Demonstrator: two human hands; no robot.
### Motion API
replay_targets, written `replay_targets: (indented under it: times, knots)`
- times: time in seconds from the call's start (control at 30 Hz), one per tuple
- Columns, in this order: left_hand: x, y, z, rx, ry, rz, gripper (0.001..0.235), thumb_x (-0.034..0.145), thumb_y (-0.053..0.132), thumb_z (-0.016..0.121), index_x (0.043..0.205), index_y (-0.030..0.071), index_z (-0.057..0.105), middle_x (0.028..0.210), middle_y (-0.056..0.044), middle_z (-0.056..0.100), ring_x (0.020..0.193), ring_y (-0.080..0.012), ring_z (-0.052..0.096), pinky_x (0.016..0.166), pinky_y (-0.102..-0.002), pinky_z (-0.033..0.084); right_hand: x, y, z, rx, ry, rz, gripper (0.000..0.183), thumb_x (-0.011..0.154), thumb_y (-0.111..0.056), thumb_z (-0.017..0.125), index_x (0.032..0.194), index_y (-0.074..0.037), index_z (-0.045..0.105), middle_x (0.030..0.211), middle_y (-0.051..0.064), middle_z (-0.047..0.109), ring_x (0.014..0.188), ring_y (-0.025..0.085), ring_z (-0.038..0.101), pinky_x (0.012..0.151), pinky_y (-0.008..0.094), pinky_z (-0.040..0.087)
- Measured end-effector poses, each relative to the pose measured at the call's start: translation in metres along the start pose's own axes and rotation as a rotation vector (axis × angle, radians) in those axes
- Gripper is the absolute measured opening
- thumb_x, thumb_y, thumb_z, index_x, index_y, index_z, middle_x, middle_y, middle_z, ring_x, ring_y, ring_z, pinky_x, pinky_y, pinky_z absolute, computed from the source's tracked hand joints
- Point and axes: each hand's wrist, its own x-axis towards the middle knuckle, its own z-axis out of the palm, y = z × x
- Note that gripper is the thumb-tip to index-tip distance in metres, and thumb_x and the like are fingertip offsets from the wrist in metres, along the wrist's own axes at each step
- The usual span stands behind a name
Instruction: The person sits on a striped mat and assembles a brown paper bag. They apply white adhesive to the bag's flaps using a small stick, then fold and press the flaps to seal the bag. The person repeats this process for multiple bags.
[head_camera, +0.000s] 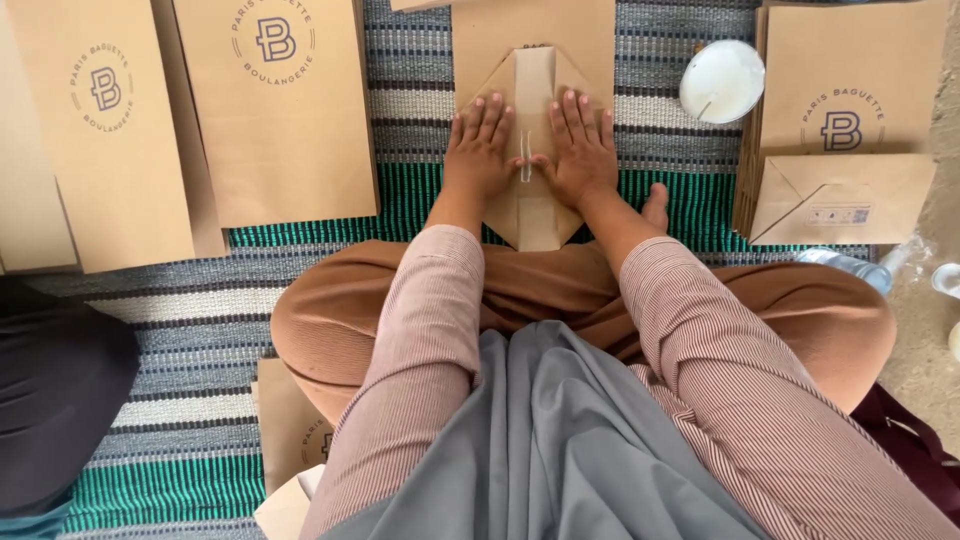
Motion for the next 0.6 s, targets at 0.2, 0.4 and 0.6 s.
replay_targets:
  times: [0.2,0.4,0.6]
  knots:
    - [-0.014,-0.006,-0.064,0.198,-0.314,0.104,0.149,0.069,0.064,0.089,0.166,0.016,-0.013,0.171,-0.003,-0.024,0.160,-0.0272,-0.013,0.131,-0.041,0.004,-0.002,-0.001,0.000,-0.009,0.041,-0.012,0.104,0.094,-0.081,0.004,0.167,-0.008,0.014,0.174,0.012,0.008,0.161,0.031,0.006,0.128,0.058,0.000]
    - [-0.012,-0.006,-0.058,0.184,-0.302,0.088,0.150,0.068,0.065,0.088,0.165,0.019,-0.017,0.171,-0.001,-0.025,0.160,-0.0239,-0.018,0.131,-0.039,-0.003,0.001,0.003,0.001,0.008,0.022,-0.010,0.100,0.096,-0.077,0.001,0.168,-0.009,0.012,0.175,0.008,0.003,0.161,0.029,0.001,0.128,0.058,-0.004]
    - [-0.019,-0.007,-0.057,0.153,-0.292,0.090,0.146,0.071,0.058,0.089,0.166,0.021,-0.016,0.172,0.000,-0.024,0.159,-0.0222,-0.019,0.131,-0.038,-0.005,0.013,0.057,-0.002,0.410,-0.284,-0.127,0.069,0.111,-0.031,0.038,0.167,-0.010,0.003,0.173,0.013,-0.008,0.160,0.030,-0.011,0.125,0.054,-0.012]
